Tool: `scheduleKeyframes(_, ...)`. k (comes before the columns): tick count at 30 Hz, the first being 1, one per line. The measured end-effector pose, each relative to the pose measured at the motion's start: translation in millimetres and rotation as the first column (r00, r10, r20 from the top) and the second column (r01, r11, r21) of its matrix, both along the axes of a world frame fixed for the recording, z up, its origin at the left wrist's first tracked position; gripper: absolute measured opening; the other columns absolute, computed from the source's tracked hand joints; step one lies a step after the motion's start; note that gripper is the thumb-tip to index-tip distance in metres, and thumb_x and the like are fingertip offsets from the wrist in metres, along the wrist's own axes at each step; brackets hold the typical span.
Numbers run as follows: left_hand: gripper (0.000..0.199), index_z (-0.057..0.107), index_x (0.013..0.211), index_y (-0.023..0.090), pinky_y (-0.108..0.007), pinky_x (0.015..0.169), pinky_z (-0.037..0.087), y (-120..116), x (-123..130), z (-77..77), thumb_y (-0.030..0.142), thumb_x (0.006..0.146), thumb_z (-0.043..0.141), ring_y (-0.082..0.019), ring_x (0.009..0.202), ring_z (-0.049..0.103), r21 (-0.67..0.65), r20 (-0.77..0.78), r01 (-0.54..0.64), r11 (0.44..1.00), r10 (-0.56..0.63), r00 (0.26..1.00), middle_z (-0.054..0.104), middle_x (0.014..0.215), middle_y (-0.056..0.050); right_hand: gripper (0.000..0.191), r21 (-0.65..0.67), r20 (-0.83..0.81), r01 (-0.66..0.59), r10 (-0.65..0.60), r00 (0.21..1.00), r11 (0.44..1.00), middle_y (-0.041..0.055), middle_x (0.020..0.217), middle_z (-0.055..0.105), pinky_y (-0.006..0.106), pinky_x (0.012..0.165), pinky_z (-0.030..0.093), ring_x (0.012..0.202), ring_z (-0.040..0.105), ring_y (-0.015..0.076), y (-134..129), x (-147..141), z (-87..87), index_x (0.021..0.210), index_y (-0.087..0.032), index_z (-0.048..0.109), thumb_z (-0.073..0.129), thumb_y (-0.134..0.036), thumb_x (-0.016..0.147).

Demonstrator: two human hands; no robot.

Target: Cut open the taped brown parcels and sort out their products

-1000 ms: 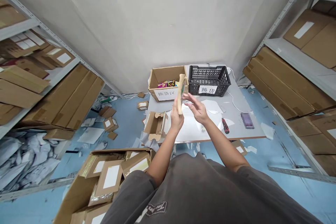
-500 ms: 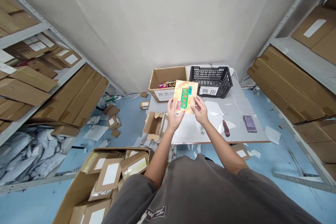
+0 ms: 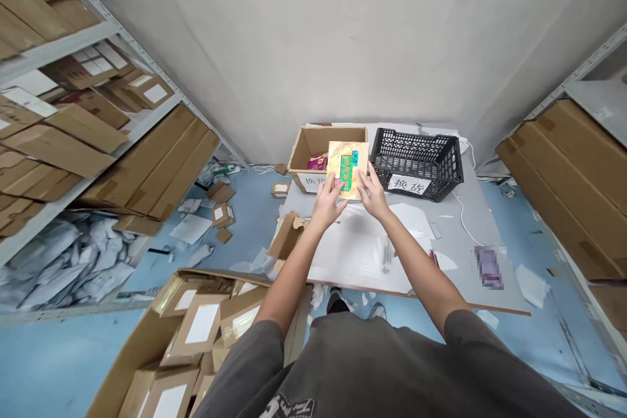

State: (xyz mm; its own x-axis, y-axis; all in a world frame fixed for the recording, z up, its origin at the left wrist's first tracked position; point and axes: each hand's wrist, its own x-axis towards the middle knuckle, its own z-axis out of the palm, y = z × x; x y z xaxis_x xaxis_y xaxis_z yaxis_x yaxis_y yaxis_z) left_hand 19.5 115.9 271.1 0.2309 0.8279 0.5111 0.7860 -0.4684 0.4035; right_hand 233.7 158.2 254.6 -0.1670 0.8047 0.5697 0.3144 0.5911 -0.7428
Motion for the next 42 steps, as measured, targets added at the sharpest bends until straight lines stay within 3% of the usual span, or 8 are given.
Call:
scheduleKeyframes(11,0.05,0.074,0.136,0.021,-0.067,0.12,0.048,204,-55,-36.6,0.023,0.088,0.085,-0.044,0.151,0.049,-0.042,0.023,0.093,0.995,-0.093,0.995,0.051,0.168,-0.02,0.051,-0.07,0.127,0.208,-0.198,0.972,0.976,0.0192,0.177,0.038,0.055,0.134,0.034,0.163,0.041,0.0321,189,-58,-38.7,0.151,-0.018,0.068,0.06,-0.04,0.106)
scheduleKeyframes(14,0.054,0.075,0.136,0.021,-0.071,0.121,0.045,231,-64,-43.5,0.023,0.084,0.088,-0.049,0.157,0.041,-0.129,0.001,0.084,0.988,-0.085,0.996,0.051,0.167,-0.021,0.052,-0.148,0.195,0.282,-0.251,0.948,0.948,0.0222,0.173,0.044,0.058,0.133,0.035,0.161,0.044,0.0346,211,-57,-49.8,0.146,-0.015,0.071,0.064,-0.041,0.103)
scheduleKeyframes(17,0.052,0.074,0.141,0.023,-0.066,0.126,0.042,231,-70,-41.0,0.027,0.089,0.083,-0.046,0.16,0.038,-0.2,-0.063,0.057,0.978,-0.071,0.995,0.05,0.17,-0.018,0.051,-0.186,0.268,0.317,-0.263,0.927,0.93,0.0212,0.168,0.051,0.059,0.133,0.036,0.158,0.047,0.0352,207,-47,-54.6,0.146,-0.017,0.071,0.065,-0.043,0.102)
scheduleKeyframes(24,0.055,0.07,0.149,0.026,-0.063,0.133,0.033,174,-59,-30.0,0.037,0.096,0.077,-0.043,0.166,0.03,-0.285,-0.161,0.031,0.958,-0.08,0.984,0.045,0.175,-0.012,0.052,-0.116,0.403,0.295,-0.227,0.887,0.948,0.0182,0.165,0.056,0.061,0.132,0.036,0.155,0.048,0.035,142,-14,-51.9,0.153,-0.021,0.066,0.061,-0.038,0.104)
scheduleKeyframes(29,0.057,0.069,0.149,0.026,-0.065,0.133,0.031,102,-31,-54.6,0.039,0.095,0.079,-0.044,0.167,0.028,-0.334,-0.204,0.008,0.942,-0.081,0.976,0.043,0.175,-0.014,0.052,-0.091,0.468,0.268,-0.196,0.862,0.959,0.0178,0.165,0.054,0.064,0.131,0.035,0.155,0.045,0.0365,65,24,-74.5,0.155,-0.021,0.064,0.057,-0.035,0.105)
scheduleKeyframes(35,0.056,0.067,0.152,0.025,-0.066,0.13,0.036,-31,12,-132.8,0.037,0.098,0.075,-0.046,0.167,0.026,-0.477,-0.302,-0.042,0.878,-0.119,0.946,0.041,0.176,-0.014,0.049,-0.187,0.541,0.311,-0.166,0.824,0.932,0.0175,0.166,0.052,0.067,0.131,0.034,0.155,0.042,0.0384,-63,96,-152.1,0.151,-0.019,0.066,0.055,-0.028,0.104)
scheduleKeyframes(39,0.055,0.065,0.155,0.024,-0.06,0.122,0.049,-112,30,-198.4,0.03,0.1,0.069,-0.045,0.163,0.032,-0.669,-0.354,-0.132,0.732,-0.157,0.922,0.042,0.175,-0.016,0.044,-0.346,0.608,0.362,-0.087,0.789,0.866,0.0189,0.158,0.058,0.062,0.126,0.042,0.149,0.047,0.0381,-153,133,-211.5,0.141,-0.017,0.074,0.057,-0.023,0.101)
scheduleKeyframes(42,0.064,0.057,0.162,0.023,-0.061,0.119,0.051,-148,30,-242.5,0.025,0.098,0.067,-0.046,0.162,0.034,-0.737,-0.389,-0.263,0.623,-0.073,0.918,0.037,0.178,-0.018,0.043,-0.464,0.65,0.41,-0.013,0.76,0.786,0.0191,0.153,0.062,0.057,0.123,0.047,0.143,0.053,0.0375,-205,142,-250.2,0.138,-0.016,0.077,0.062,-0.021,0.099)
